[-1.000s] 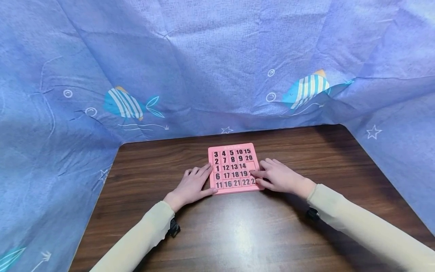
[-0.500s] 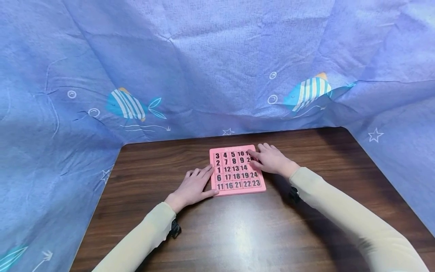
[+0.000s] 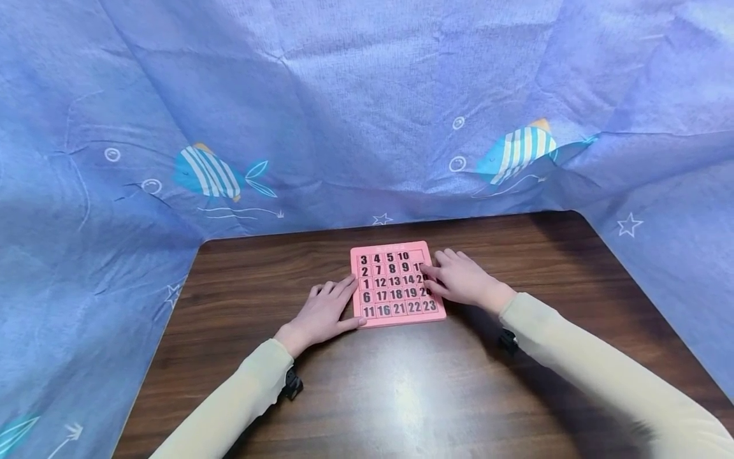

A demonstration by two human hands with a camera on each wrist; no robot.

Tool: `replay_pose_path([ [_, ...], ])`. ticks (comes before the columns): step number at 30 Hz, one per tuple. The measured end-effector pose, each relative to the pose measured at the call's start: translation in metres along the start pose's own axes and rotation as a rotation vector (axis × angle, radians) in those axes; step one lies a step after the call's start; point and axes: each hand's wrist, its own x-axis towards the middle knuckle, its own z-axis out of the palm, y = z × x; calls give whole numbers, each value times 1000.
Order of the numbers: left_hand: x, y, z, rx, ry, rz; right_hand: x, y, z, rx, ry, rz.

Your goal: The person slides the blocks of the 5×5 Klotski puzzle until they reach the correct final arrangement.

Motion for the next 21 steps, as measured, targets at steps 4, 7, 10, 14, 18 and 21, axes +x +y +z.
replay_pose_path([
  [4, 0, 0, -2, 3, -11, -6, 17, 1, 0, 15, 5, 36],
  [7, 2, 1, -2, -6, -19, 2, 27, 1, 3, 21, -38, 62],
  [10, 4, 3, -3, -16, -32, 11, 31, 2, 7, 22, -72, 73],
  [14, 5, 2, -3, -9, -45, 8, 27, 7, 9, 23, -68, 91],
  [18, 3, 0, -3, 18, -48, -5, 19, 14, 7, 4, -64, 112],
  [21, 1, -1, -3, 10, -40, -7, 17, 16, 5, -8, -56, 107],
])
